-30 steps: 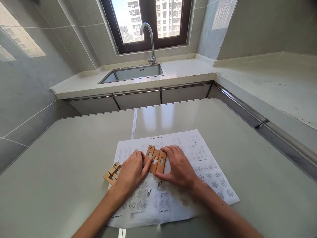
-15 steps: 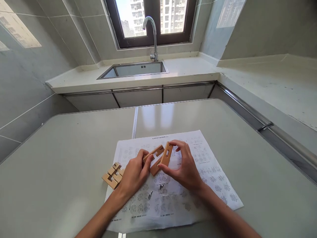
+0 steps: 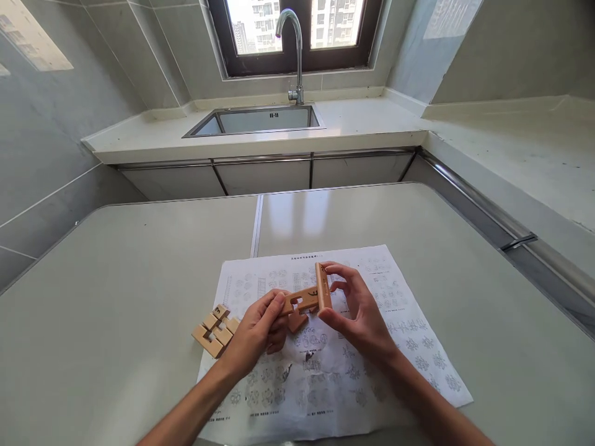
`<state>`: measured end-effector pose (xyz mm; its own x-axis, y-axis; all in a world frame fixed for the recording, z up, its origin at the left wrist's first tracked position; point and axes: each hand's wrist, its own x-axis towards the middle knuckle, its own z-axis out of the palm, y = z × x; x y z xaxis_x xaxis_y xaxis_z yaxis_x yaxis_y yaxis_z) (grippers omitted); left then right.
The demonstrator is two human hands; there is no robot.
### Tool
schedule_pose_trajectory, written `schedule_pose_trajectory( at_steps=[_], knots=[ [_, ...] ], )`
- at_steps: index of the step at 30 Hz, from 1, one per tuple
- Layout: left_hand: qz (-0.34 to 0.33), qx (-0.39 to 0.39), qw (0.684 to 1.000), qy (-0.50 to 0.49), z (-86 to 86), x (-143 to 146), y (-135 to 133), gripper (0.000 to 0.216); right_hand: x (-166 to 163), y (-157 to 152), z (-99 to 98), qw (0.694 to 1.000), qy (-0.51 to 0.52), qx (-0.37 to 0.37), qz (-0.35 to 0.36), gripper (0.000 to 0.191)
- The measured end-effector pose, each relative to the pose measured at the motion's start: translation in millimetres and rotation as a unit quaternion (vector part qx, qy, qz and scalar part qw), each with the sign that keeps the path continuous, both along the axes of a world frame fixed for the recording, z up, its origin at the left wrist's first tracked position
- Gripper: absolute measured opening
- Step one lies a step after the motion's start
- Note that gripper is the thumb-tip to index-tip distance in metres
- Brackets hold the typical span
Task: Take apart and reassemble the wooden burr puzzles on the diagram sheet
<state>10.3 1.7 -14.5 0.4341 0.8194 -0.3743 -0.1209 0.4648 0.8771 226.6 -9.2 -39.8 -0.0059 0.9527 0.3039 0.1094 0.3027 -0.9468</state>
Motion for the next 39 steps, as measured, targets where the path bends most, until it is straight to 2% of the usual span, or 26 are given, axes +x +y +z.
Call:
schedule_pose_trajectory(
  at_steps=[5,14,28,34,39],
  knots=[
    [0.01,-0.033,0.999,-0.03,0.2,-1.9,2.3,0.056,0.2,0.9,1.1,0.995,0.065,-0.023,0.071,0.067],
    [0.009,-0.038,0.999,-0.03,4.8,0.2,2.8,0.057,3.2,0.0,6.4,0.99,0.08,-0.034,0.108,0.069],
    [-0.023,0.004,1.0,-0.006,1.3,-0.3,0.0,0.049,2.4,-2.9,3.4,0.992,0.02,-0.023,0.124,0.071],
    [-0.058,0.016,0.998,0.01,5.7,0.9,-2.7,0.047,-0.4,-4.9,5.4,0.992,0.016,-0.007,0.127,0.07],
    [-0.06,0.01,0.997,0.038,8.8,2.0,-4.2,0.051,0.1,-5.6,7.5,0.992,0.008,-0.011,0.127,0.071]
  ],
)
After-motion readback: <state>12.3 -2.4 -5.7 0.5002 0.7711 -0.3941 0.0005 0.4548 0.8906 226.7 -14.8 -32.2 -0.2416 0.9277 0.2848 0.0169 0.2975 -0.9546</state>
